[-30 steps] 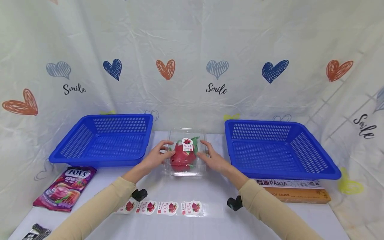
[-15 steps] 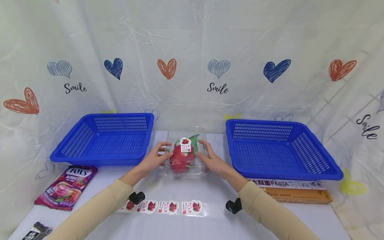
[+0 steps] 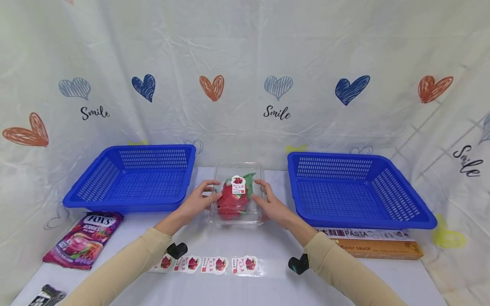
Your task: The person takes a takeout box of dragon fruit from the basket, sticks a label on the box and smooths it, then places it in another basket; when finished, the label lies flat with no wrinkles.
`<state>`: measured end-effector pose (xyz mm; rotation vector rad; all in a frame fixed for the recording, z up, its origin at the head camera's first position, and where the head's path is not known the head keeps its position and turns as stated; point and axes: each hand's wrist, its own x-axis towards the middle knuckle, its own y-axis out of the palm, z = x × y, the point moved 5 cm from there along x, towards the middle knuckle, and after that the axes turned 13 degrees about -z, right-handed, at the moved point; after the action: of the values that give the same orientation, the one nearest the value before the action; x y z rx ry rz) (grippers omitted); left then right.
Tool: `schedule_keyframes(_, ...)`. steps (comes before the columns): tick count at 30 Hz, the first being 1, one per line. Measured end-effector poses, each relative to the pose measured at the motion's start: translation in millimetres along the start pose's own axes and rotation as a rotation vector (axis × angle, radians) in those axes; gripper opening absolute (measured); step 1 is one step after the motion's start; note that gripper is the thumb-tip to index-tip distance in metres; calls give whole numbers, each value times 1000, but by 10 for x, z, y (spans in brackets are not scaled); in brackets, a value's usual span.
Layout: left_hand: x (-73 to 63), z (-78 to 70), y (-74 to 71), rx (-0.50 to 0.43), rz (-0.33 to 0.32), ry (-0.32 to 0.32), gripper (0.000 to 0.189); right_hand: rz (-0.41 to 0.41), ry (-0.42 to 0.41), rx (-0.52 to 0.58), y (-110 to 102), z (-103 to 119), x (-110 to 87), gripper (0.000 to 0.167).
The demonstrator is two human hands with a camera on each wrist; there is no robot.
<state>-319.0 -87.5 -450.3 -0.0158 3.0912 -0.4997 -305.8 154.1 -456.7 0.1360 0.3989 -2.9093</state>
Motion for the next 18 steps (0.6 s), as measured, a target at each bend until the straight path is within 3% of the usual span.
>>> schedule_keyframes(18, -6, -30, 32, 5, 12, -2, 46, -57, 25, 39, -9, -46, -16, 60)
